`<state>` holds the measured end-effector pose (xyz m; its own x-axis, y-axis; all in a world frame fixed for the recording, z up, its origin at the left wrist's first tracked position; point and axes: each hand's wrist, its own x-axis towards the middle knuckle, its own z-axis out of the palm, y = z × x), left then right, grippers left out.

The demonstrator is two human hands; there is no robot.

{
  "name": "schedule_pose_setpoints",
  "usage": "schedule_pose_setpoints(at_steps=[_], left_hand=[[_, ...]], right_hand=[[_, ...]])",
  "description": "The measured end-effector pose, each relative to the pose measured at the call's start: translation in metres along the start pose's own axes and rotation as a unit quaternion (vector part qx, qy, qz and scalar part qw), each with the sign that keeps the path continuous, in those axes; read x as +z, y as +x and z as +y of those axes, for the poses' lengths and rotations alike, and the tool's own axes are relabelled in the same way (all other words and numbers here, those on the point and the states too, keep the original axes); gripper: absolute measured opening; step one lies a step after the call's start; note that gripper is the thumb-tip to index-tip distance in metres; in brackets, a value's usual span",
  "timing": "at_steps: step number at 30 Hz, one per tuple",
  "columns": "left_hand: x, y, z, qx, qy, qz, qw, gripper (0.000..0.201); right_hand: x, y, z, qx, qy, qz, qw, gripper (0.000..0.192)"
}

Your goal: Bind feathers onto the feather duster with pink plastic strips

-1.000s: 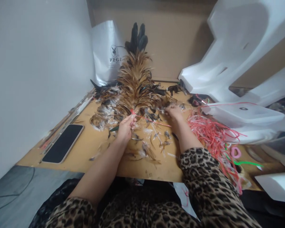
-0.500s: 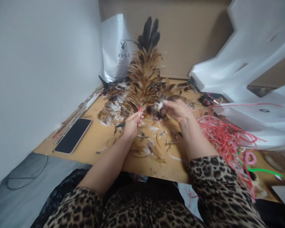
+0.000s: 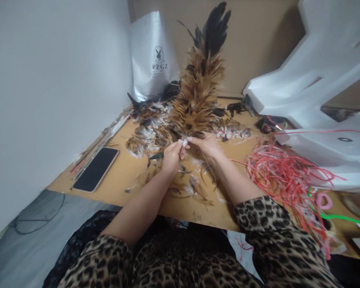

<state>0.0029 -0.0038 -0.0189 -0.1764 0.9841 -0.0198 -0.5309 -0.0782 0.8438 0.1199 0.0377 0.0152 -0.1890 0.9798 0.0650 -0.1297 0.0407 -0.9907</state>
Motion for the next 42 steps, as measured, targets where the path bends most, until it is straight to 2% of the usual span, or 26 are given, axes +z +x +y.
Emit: schedule_pose_setpoints(at_steps=[4, 10, 19, 24, 27, 29, 32, 34, 36, 38, 42], left_hand=[[-0.001, 0.000, -0.004, 0.028, 0.038, -0.011, 0.999, 0.033], [0.000, -0.001, -0.004, 0.050, 0.069, 0.008, 0.996, 0.034], [-0.002, 0.000, -0.003, 0.038, 0.070, 0.010, 0.997, 0.027], [-0.004, 0.001, 0.003, 0.028, 0.050, 0.004, 0.998, 0.027], [-0.005, 0.001, 0.008, 0.029, 0.044, 0.002, 0.999, 0.027], [-0.006, 0.001, 0.011, 0.031, 0.037, 0.000, 0.999, 0.028], [-0.008, 0.003, 0.014, 0.035, 0.033, -0.001, 0.999, 0.029], [-0.009, 0.004, 0.014, 0.035, 0.045, 0.005, 0.998, 0.030], [-0.010, 0.005, 0.013, 0.041, 0.066, 0.015, 0.997, 0.031], [-0.011, 0.006, 0.011, 0.053, 0.096, 0.029, 0.994, 0.031], [-0.013, 0.008, 0.003, 0.093, 0.143, 0.055, 0.984, 0.026]], right_hand=[[0.000, 0.001, 0.001, -0.005, -0.011, 0.005, 1.000, 0.037], [0.002, 0.001, 0.005, -0.008, -0.016, 0.001, 1.000, 0.035], [0.009, -0.001, 0.011, -0.028, -0.018, 0.017, 0.999, 0.036], [0.009, -0.003, 0.011, -0.080, -0.055, 0.072, 0.993, 0.037], [0.007, -0.003, 0.013, -0.114, -0.032, 0.073, 0.990, 0.041], [0.005, -0.002, 0.016, -0.102, -0.013, 0.047, 0.994, 0.044], [0.004, -0.002, 0.020, -0.029, -0.004, -0.010, 1.000, 0.049], [0.003, -0.004, 0.020, 0.028, -0.048, -0.043, 0.998, 0.048], [0.004, -0.005, 0.019, 0.060, -0.090, -0.043, 0.993, 0.045], [0.004, -0.007, 0.018, 0.055, -0.097, -0.014, 0.994, 0.041], [0.008, -0.009, 0.018, -0.008, -0.095, 0.021, 0.995, 0.034]])
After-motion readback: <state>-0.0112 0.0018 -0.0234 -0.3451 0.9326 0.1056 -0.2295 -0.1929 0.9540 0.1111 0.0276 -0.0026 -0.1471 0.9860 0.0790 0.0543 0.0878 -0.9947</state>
